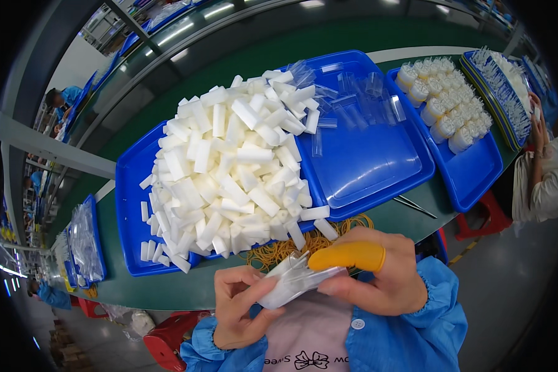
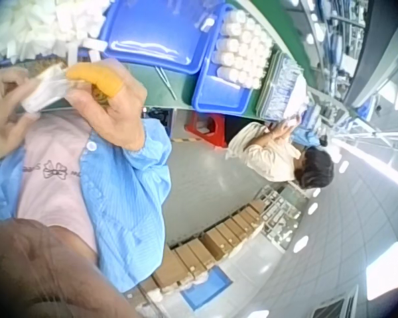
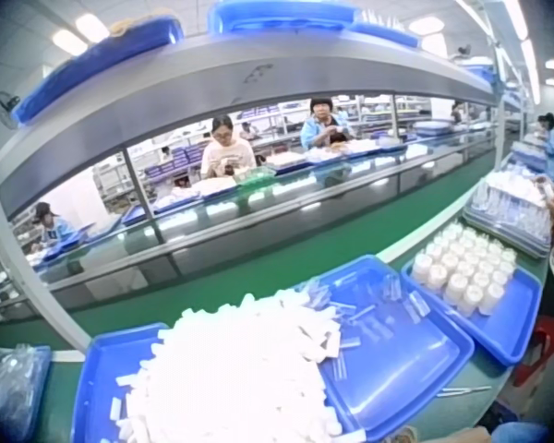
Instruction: The person assembles cotton swabs by inserting white cotton tips into clear plastic sticks. They use a yellow tool to push the cotton into the sticks and then secure the bundle with a rubber band. The finished swabs are placed into a blue tray.
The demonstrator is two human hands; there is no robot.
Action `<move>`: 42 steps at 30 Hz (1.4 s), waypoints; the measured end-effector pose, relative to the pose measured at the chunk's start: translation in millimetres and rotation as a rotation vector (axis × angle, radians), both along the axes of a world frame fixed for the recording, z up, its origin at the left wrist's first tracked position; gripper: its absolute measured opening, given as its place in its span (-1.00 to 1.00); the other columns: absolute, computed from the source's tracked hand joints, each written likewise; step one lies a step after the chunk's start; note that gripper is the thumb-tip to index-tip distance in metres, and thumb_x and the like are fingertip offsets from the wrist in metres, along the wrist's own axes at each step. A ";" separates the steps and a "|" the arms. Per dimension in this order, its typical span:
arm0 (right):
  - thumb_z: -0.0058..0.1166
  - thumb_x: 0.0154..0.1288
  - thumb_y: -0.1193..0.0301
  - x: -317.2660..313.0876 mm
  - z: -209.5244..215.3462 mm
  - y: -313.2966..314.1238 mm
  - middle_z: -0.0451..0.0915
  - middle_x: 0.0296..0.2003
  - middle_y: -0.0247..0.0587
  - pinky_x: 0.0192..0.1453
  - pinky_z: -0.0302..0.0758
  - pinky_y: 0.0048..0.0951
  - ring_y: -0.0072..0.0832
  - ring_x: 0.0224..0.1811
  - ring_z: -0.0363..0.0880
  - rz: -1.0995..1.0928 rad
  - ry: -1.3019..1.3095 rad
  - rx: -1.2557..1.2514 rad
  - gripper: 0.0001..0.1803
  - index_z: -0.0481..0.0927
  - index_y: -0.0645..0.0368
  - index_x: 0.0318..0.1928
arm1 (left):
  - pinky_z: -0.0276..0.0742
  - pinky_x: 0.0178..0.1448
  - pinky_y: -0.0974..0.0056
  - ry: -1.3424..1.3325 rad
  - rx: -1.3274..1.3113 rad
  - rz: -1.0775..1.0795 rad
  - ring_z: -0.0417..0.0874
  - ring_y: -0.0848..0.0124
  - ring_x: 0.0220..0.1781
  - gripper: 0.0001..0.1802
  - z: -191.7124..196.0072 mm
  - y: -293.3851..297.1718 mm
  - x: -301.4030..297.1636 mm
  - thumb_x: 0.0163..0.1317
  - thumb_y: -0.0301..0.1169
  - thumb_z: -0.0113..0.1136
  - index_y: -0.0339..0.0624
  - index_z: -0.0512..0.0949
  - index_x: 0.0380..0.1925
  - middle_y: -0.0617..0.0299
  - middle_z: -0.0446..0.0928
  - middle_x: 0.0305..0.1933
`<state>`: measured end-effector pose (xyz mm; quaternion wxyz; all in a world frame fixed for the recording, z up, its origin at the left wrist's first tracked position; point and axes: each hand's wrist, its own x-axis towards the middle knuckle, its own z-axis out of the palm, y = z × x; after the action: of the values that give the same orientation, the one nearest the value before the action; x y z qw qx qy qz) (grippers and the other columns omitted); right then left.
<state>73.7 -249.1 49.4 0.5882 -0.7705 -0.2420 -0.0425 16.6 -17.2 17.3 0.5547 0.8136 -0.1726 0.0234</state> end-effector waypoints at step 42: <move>0.39 -0.10 0.25 -31.4 -34.6 35.6 0.41 0.07 -0.07 0.12 0.42 -0.19 -0.18 0.06 0.45 0.259 -0.137 -0.194 -0.41 0.55 0.03 0.03 | 0.38 0.25 0.26 1.254 -1.482 -0.544 0.45 0.37 0.19 -0.38 -56.0 -11.8 -13.4 0.23 -0.23 0.22 -0.23 0.24 0.21 0.16 0.42 0.13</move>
<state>42.3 -213.5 14.8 0.4938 -0.7811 -0.3820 0.0047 3.2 -29.0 -38.7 0.8979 0.0625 0.0286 -0.4347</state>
